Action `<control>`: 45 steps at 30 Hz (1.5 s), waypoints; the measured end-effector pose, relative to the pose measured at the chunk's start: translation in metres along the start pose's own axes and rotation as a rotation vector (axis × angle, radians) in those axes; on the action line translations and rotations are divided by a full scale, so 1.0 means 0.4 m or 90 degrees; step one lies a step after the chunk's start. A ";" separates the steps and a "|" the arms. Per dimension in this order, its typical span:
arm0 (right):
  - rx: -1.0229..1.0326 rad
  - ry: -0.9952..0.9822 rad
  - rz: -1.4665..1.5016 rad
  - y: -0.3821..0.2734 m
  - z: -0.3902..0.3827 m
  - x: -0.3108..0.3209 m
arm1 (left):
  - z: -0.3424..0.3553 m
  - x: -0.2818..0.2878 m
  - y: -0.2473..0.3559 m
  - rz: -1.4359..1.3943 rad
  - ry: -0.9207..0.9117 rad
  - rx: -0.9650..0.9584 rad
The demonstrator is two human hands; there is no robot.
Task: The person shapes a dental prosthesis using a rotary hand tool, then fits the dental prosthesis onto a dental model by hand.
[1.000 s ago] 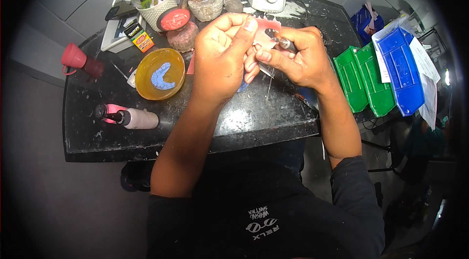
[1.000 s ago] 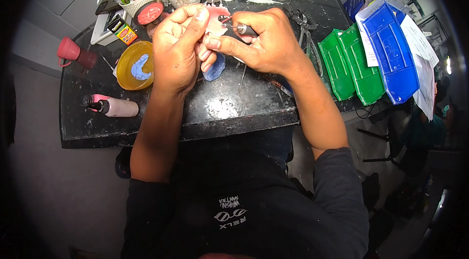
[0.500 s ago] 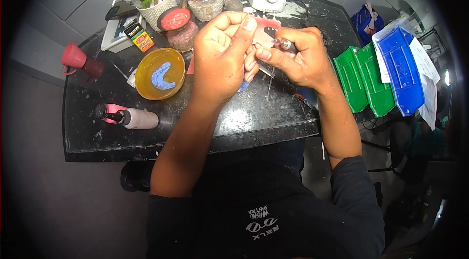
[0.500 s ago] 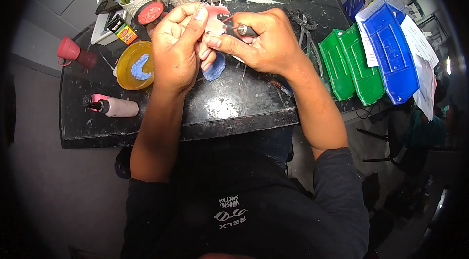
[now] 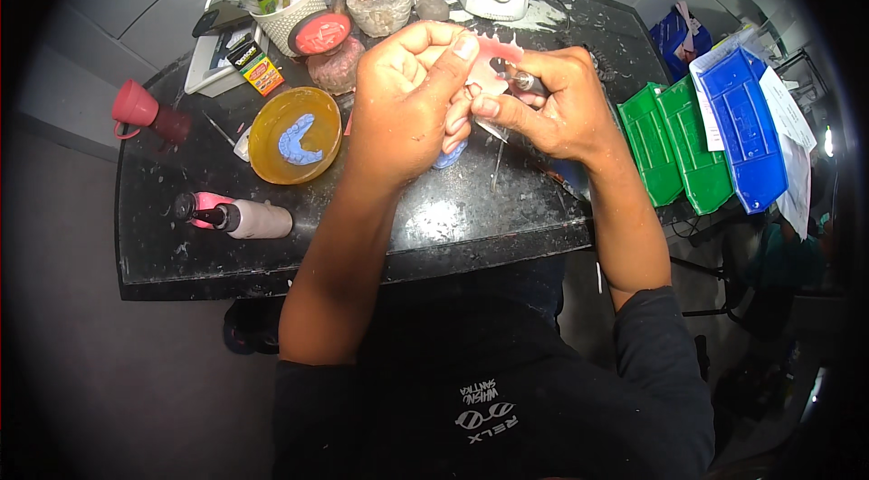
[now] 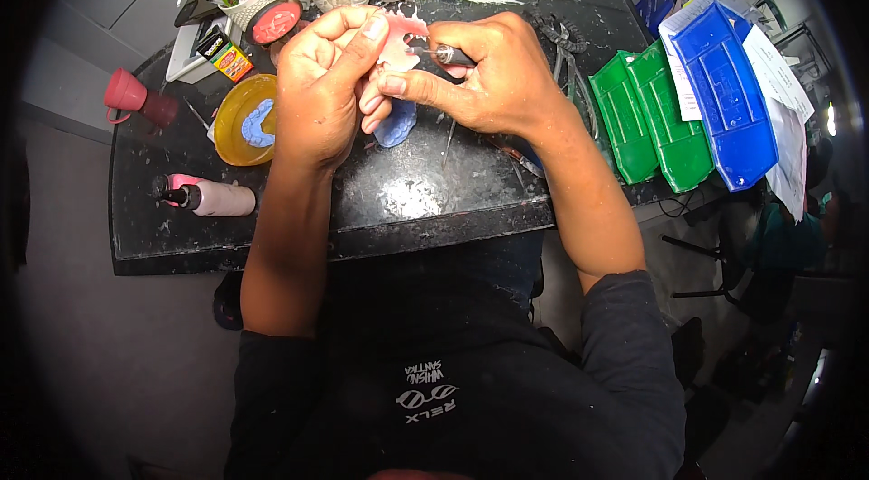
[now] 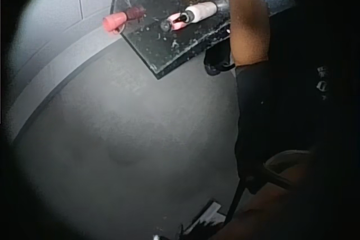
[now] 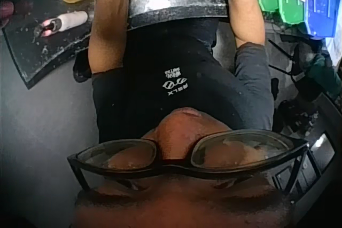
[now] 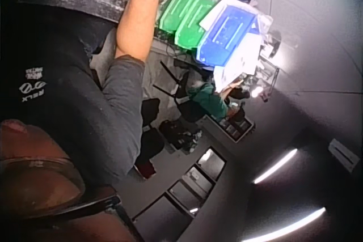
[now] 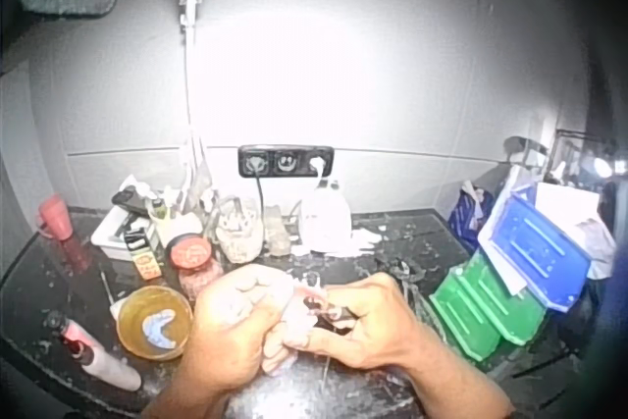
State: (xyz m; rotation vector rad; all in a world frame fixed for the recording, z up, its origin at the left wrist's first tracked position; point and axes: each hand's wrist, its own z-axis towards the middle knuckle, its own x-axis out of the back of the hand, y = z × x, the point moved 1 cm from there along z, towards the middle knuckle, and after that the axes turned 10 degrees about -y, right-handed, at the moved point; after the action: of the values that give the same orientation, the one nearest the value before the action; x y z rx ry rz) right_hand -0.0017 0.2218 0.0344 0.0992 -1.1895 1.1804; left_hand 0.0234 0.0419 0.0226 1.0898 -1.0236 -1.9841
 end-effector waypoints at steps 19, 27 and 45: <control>-0.026 -0.008 -0.034 -0.008 0.002 0.006 | 0.001 0.002 -0.005 0.013 0.022 -0.015; -0.025 -0.010 -0.031 -0.006 0.003 0.007 | 0.000 -0.001 0.000 0.018 0.039 -0.011; -0.030 -0.009 -0.029 0.006 0.001 -0.005 | -0.001 0.009 -0.008 -0.043 -0.050 0.091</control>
State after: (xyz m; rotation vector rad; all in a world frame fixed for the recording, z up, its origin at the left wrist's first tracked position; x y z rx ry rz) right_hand -0.0035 0.2214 0.0320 0.0974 -1.2208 1.1131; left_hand 0.0217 0.0403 0.0183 1.1428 -1.2002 -2.0470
